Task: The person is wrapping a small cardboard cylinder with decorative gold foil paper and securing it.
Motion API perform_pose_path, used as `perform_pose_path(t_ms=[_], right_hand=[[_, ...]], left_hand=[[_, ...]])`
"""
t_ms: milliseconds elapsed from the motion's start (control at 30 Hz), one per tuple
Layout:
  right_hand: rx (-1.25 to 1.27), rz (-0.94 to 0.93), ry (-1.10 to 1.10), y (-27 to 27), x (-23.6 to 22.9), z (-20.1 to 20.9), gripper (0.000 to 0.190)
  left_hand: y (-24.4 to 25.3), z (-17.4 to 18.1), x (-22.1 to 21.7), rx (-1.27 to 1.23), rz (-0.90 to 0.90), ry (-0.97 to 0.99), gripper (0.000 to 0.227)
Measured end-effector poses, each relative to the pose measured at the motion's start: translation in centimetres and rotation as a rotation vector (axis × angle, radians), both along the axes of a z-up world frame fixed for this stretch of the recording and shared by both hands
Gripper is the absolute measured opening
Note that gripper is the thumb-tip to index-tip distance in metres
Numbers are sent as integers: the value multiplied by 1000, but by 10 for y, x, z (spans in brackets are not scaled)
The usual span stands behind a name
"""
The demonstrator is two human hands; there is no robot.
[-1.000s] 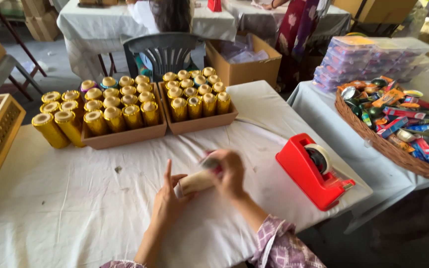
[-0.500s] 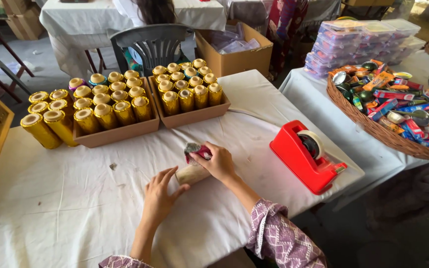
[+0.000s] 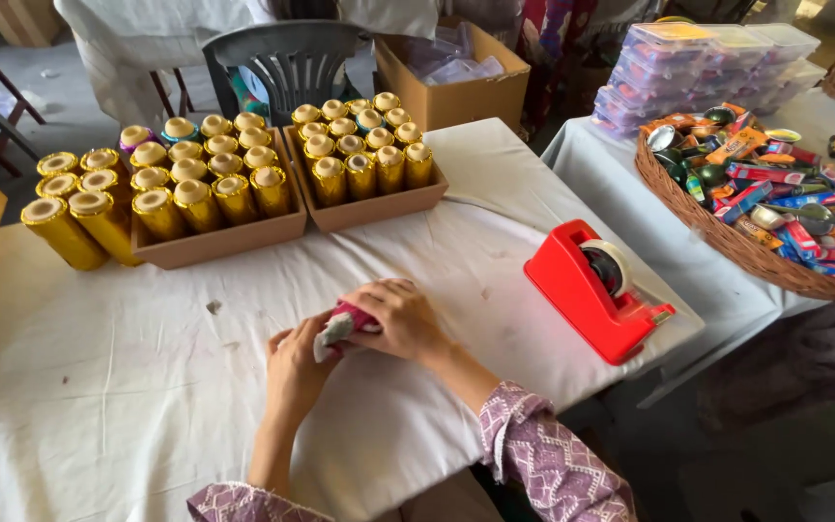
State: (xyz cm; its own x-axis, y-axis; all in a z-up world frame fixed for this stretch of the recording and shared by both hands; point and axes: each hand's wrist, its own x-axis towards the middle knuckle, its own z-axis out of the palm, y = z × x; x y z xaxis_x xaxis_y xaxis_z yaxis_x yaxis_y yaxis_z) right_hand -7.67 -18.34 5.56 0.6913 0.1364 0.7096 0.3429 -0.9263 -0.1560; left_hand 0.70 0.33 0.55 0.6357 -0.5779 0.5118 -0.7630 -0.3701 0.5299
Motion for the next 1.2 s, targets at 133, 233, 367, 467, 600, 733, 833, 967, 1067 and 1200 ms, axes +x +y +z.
perform_pose_path(t_ms=[133, 233, 367, 467, 600, 733, 833, 967, 1067, 1200], right_hand=[[133, -116, 65, -25, 6, -16, 45], [254, -194, 51, -33, 11, -24, 38], [329, -219, 7, -33, 13, -31, 34], [341, -223, -27, -33, 11, -35, 34], [245, -201, -77, -33, 1, -39, 37], [125, -91, -124, -8, -4, -23, 41], [-9, -31, -118, 0, 4, -17, 47], [22, -81, -13, -15, 5, -14, 46], [142, -137, 68, -32, 3, -15, 42], [249, -180, 88, -40, 6, -24, 35]], left_hand=[[0, 16, -9, 24, 9, -18, 54], [-4, 8, -6, 17, 18, 1, 46], [-5, -11, -2, 30, 68, -119, 45], [-6, -16, -3, 98, 77, -114, 44], [-5, 6, -13, 87, 11, -37, 48], [-7, 3, -12, -2, -48, 7, 55], [-10, 2, -10, -49, -50, 157, 60], [-8, 5, -8, -79, -52, 173, 63], [-10, 10, -13, -33, -17, 172, 60], [-6, 2, -8, 49, 111, 45, 51]])
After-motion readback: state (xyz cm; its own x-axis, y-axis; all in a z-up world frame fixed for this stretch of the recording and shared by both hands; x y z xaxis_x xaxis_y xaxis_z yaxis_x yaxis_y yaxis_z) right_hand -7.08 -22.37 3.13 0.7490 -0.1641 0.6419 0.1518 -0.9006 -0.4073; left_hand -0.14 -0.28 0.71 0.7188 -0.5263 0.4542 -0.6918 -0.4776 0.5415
